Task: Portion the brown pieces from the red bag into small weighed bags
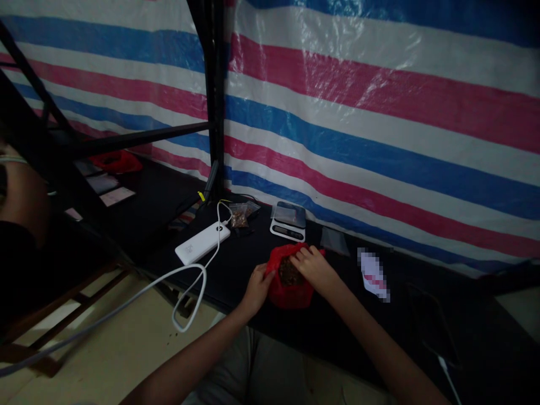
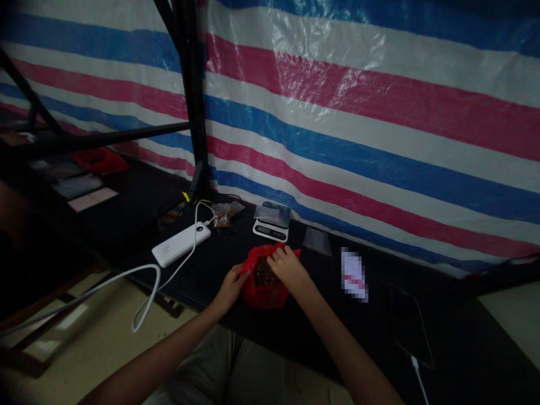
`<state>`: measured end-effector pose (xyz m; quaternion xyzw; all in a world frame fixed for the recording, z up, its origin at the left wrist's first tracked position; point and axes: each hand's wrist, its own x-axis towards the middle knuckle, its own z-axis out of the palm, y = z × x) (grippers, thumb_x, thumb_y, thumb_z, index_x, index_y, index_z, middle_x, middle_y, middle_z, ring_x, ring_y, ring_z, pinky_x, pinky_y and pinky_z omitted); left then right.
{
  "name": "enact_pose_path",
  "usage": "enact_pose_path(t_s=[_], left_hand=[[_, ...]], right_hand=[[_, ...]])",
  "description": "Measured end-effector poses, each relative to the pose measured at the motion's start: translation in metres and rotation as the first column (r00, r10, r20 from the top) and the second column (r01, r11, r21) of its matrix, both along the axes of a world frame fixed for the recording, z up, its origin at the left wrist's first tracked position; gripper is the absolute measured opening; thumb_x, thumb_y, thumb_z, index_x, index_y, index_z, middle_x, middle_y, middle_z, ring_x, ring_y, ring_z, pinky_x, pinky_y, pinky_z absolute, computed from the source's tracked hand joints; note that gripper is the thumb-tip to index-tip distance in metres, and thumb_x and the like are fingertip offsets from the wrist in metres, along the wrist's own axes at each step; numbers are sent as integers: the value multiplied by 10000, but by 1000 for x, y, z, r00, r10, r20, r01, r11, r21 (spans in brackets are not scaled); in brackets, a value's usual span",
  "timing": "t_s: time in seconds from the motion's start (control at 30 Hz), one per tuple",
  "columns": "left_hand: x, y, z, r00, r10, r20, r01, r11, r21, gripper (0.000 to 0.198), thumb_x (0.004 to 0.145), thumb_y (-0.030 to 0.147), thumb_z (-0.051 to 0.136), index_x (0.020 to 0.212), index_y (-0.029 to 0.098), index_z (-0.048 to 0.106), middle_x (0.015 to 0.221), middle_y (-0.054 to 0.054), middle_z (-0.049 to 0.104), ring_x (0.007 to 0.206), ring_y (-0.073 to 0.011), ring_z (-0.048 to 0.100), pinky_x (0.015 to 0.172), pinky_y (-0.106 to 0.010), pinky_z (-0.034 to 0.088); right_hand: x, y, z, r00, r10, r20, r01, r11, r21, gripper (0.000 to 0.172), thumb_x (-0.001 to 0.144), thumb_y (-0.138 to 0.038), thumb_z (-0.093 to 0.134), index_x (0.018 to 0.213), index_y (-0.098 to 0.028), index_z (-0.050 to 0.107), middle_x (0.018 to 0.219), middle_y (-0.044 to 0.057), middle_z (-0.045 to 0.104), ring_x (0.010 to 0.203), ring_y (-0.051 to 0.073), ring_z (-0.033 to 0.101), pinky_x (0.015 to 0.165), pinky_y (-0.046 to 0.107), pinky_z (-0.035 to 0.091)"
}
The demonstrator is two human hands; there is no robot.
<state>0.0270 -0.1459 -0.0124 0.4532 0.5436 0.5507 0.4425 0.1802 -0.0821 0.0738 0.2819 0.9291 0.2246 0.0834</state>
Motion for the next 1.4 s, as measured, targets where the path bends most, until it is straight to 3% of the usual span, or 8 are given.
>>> enact_pose_path(t_s=[0.1, 0.23, 0.47, 0.63, 0.77, 0.93, 1.17, 1.4], left_hand=[[11, 2, 4, 896, 89, 434, -25, 988, -151, 324, 672, 387, 603, 845, 118, 658, 836, -76, 664, 836, -229, 589, 806, -356, 427], [25, 3, 12, 719, 187, 670, -43, 973, -225, 372, 600, 375, 674, 869, 119, 648, 813, -64, 675, 828, -215, 605, 833, -338, 412], [30, 8, 16, 616, 177, 767, -20, 978, -210, 330, 620, 336, 675, 882, 137, 645, 897, -73, 670, 914, -223, 593, 910, -359, 376], [38, 7, 12, 577, 236, 782, -47, 965, -257, 291, 651, 311, 656, 886, 140, 634, 940, -77, 657, 972, -218, 570, 932, -357, 362], [44, 13, 24, 516, 153, 843, -18, 986, -168, 288, 654, 298, 652, 888, 131, 627, 903, -79, 664, 940, -218, 585, 897, -350, 392], [48, 26, 36, 511, 101, 853, -15, 994, -109, 295, 629, 308, 667, 854, 121, 627, 805, -56, 675, 844, -207, 619, 852, -333, 419], [61, 28, 22, 552, 172, 816, -86, 985, -149, 393, 663, 387, 618, 967, 140, 580, 933, -71, 654, 879, -200, 611, 829, -326, 437], [69, 31, 25, 623, 64, 780, -13, 997, -72, 421, 690, 400, 588, 1022, 146, 540, 954, -73, 637, 846, -192, 613, 809, -326, 452]], right_hand=[[-9, -5, -1, 999, -33, -18, 32, 998, -52, 219, 802, -104, 457, 977, -175, 567, 894, 73, 634, 844, 214, 518, 712, 337, 312], [-9, -8, -3, 994, -89, -67, 82, 991, -106, 232, 806, -106, 461, 986, -194, 577, 919, 58, 636, 881, 211, 525, 739, 334, 323], [8, -8, 7, 984, -178, 20, 180, 980, -85, 197, 776, -73, 483, 868, -159, 634, 816, 95, 656, 857, 244, 537, 723, 357, 350], [9, -8, 0, 992, -129, 9, 129, 987, -93, 208, 784, -90, 481, 925, -163, 615, 858, 82, 656, 850, 226, 549, 722, 342, 363], [9, -7, -1, 993, -108, -56, 98, 984, -145, 175, 777, -129, 508, 905, -186, 613, 869, 65, 653, 839, 208, 555, 731, 326, 354], [21, -11, 1, 947, -188, -260, 117, 957, -265, 245, 716, -207, 610, 960, -206, 589, 913, 53, 647, 897, 194, 551, 778, 318, 332], [40, -17, -26, 768, -400, -501, 207, 894, -396, 317, 730, -241, 587, 1047, -233, 564, 962, 57, 651, 913, 211, 569, 812, 376, 340], [48, -16, -42, 589, -512, -625, 84, 808, -583, 350, 684, -195, 603, 1031, -237, 577, 946, 22, 663, 906, 195, 590, 841, 375, 390]])
